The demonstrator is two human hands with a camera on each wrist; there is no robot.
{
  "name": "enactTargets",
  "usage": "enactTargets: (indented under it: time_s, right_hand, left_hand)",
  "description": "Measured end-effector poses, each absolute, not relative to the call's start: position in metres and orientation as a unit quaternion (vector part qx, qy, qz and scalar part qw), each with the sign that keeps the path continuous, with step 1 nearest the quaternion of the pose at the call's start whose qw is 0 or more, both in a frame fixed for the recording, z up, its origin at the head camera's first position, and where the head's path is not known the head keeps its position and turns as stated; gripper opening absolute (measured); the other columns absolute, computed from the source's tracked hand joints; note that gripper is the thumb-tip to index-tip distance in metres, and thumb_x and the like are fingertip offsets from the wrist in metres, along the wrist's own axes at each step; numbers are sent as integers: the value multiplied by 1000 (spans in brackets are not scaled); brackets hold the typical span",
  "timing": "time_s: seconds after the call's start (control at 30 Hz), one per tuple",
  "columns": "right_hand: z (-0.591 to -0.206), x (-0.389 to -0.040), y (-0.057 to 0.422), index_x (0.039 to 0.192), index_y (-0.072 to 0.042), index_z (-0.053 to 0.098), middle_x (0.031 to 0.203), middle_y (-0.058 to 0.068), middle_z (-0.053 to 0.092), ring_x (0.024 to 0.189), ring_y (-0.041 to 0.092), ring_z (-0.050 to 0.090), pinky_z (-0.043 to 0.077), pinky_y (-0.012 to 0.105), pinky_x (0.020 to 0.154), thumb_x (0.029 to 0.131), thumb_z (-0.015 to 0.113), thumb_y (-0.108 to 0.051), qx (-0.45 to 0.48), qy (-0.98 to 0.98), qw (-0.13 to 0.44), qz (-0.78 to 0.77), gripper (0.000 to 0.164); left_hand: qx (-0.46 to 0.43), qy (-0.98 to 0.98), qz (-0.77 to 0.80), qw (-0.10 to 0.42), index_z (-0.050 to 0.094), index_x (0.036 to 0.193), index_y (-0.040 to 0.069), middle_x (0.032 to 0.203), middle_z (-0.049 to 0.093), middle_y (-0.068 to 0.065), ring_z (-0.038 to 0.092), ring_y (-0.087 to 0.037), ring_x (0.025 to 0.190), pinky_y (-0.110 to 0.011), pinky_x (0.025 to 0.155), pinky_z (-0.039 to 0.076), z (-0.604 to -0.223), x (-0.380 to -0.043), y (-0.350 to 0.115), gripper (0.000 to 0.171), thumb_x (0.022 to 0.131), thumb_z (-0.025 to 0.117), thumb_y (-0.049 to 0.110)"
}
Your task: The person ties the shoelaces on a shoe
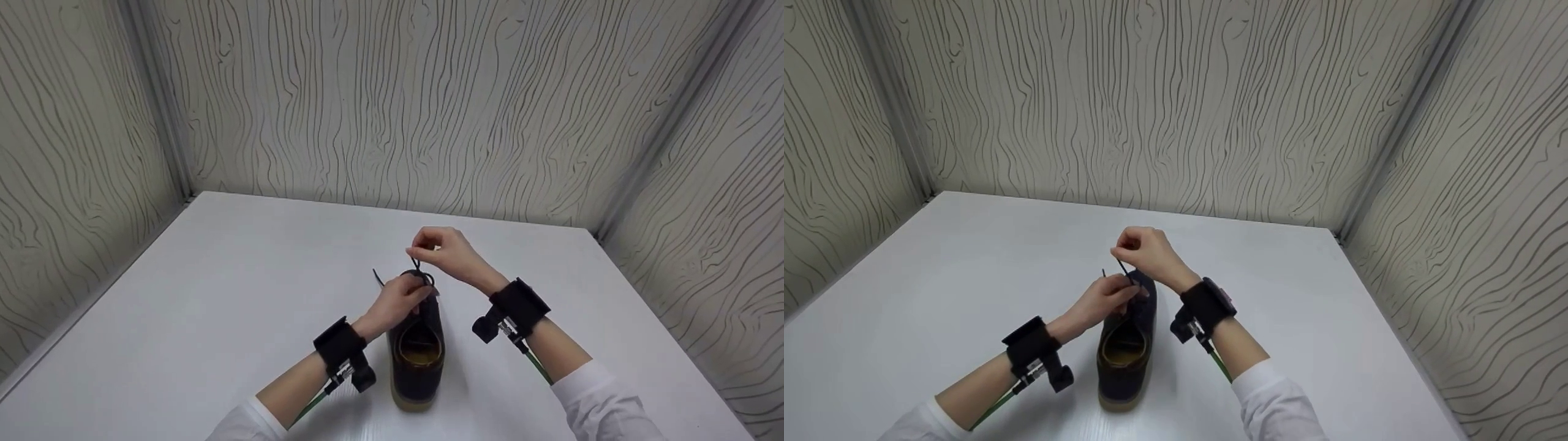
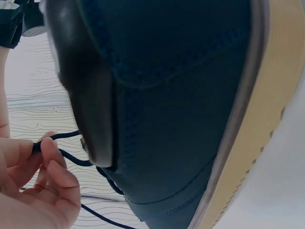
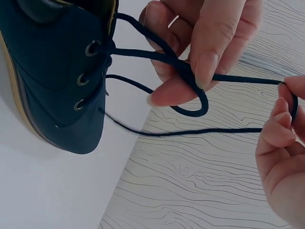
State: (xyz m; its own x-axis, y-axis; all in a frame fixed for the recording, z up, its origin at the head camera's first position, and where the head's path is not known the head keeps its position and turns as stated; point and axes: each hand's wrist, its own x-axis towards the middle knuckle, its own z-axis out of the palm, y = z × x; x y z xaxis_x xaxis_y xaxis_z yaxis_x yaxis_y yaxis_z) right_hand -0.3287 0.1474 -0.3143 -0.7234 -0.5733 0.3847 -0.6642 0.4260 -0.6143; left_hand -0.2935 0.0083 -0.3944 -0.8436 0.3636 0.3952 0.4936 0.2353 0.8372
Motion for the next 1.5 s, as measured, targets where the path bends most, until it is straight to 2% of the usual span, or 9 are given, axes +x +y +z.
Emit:
enactTargets:
  time_s: [0.17, 0.4, 0.5, 0.67, 0.87, 1.0, 1.13, 1.37, 1.5]
  right_hand:
    - [-316, -334, 139, 79, -11, 61, 75, -5, 57, 70, 12, 53, 41, 31, 64, 86, 62, -15, 407, -839, 37, 359, 8]
    - [-315, -336, 129, 83, -6, 61, 82, 0, 56, 75, 17, 54, 40, 32, 67, 86, 61, -11, 423, -844, 5, 330, 6]
    - [-320, -341, 126, 87, -7, 61, 88, -1, 56, 79, 16, 55, 41, 33, 70, 85, 61, -11, 429, -843, -13, 323, 4]
    - [-321, -341, 121, 106, -11, 60, 106, -3, 53, 83, 14, 53, 42, 32, 73, 88, 58, -15, 451, -840, -32, 299, 18]
    - [-318, -340, 125, 120, -11, 52, 121, 1, 47, 76, 13, 53, 42, 31, 70, 89, 59, -21, 426, -850, 11, 308, 33]
    - [-318, -341, 131, 122, -6, 50, 117, 6, 48, 77, 14, 52, 42, 32, 71, 90, 58, -21, 403, -856, 23, 323, 36]
    - [-319, -341, 138, 118, -4, 52, 110, 6, 51, 80, 16, 51, 42, 34, 72, 91, 56, -20, 384, -863, 25, 328, 32]
    - [-324, -340, 151, 100, -5, 61, 91, 2, 56, 78, 19, 51, 41, 34, 69, 91, 56, -20, 343, -889, 27, 301, 18]
    - [-328, -338, 158, 92, -6, 64, 83, 1, 57, 76, 19, 53, 42, 33, 65, 90, 57, -25, 304, -908, -5, 290, 21]
  left_hand:
    - [-284, -779, -556, 62, 69, 89, 0, 72, 56, -12, 47, -10, 52, -22, 52, 39, -397, -294, 8, 18, 92, 52, 8]
    - [-294, -760, -578, 50, 66, 90, -7, 77, 56, -22, 53, -34, 60, -21, 53, 37, -380, -277, 4, 20, 92, 48, 1]
    - [-304, -751, -584, 53, 64, 91, -11, 78, 56, -27, 52, -39, 62, -20, 54, 37, -369, -265, 1, 19, 92, 47, -2]
    - [-303, -741, -597, 58, 65, 91, -10, 74, 56, -27, 51, -38, 61, -21, 55, 38, -374, -266, 0, 19, 92, 49, 0]
    - [-300, -745, -593, 56, 64, 92, -11, 78, 58, -26, 51, -36, 60, -21, 55, 39, -374, -266, 0, 19, 92, 48, -1]
    - [-299, -746, -592, 57, 65, 91, -11, 79, 59, -25, 51, -35, 60, -21, 54, 39, -374, -266, 0, 18, 91, 48, -2]
    - [-287, -744, -600, 56, 65, 90, -11, 76, 57, -26, 50, -32, 59, -21, 54, 38, -374, -266, 0, 18, 91, 49, -2]
    - [-282, -745, -601, 56, 64, 89, -11, 82, 60, -22, 50, -29, 60, -21, 55, 38, -379, -270, 0, 19, 92, 49, -1]
    - [-289, -746, -597, 65, 65, 88, -9, 82, 62, -18, 50, -25, 57, -22, 54, 38, -394, -283, 2, 19, 92, 50, 2]
